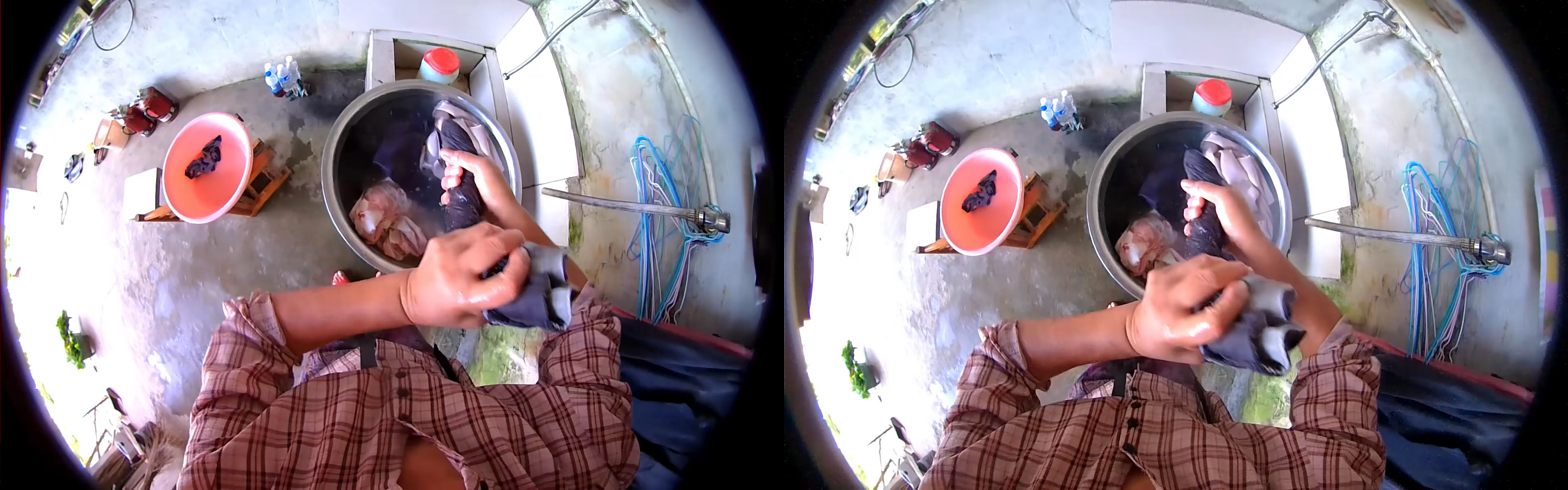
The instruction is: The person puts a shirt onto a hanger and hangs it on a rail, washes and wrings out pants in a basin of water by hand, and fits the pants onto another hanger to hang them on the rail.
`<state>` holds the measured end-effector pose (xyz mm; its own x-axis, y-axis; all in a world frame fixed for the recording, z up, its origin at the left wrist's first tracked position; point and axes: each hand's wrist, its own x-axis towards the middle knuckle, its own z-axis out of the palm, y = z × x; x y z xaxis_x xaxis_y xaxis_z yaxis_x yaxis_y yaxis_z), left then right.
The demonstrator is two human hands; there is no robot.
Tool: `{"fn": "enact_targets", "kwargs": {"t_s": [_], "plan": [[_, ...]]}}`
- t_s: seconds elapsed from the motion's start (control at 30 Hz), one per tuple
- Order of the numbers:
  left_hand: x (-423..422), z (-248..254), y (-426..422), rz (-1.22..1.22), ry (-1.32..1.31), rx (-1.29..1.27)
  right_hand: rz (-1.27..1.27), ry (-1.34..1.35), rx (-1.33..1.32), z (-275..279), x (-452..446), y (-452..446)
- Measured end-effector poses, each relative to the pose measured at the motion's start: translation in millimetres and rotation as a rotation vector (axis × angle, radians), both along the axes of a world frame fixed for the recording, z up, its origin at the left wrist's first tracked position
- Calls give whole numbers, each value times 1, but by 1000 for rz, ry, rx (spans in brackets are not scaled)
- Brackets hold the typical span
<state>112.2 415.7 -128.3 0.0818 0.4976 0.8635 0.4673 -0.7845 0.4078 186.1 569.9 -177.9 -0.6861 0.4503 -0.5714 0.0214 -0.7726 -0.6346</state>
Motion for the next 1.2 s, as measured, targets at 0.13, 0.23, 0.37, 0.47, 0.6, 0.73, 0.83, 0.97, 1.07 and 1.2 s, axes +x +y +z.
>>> {"fn": "enact_targets", "kwargs": {"t_s": [0.13,0.23,0.37,0.47,0.6,0.73,0.83,0.97,1.07,1.2], "plan": [[20,-11,-6,68,141,32,116,-137,215,2,-5,-3],[26,-23,-9,94,228,74,166,-151,348,3,-10,-8],[32,-40,-4,39,305,17,213,-172,498,-11,-17,-17],[33,-46,-4,-17,385,-45,247,-177,602,-20,-19,-23],[37,-69,-7,-51,469,-55,278,-191,779,-28,-26,-35],[41,-94,-8,-40,546,-106,281,-247,916,-43,-29,-43],[41,-117,-5,-115,580,-224,249,-288,981,-57,-32,-48],[45,-153,-5,-224,574,-408,195,-369,1174,-102,-28,-48],[27,-158,-15,-193,509,-447,95,-387,1047,-128,-19,-46],[-11,-136,-38,-73,-119,-696,55,-316,451,-152,18,-27]]}}
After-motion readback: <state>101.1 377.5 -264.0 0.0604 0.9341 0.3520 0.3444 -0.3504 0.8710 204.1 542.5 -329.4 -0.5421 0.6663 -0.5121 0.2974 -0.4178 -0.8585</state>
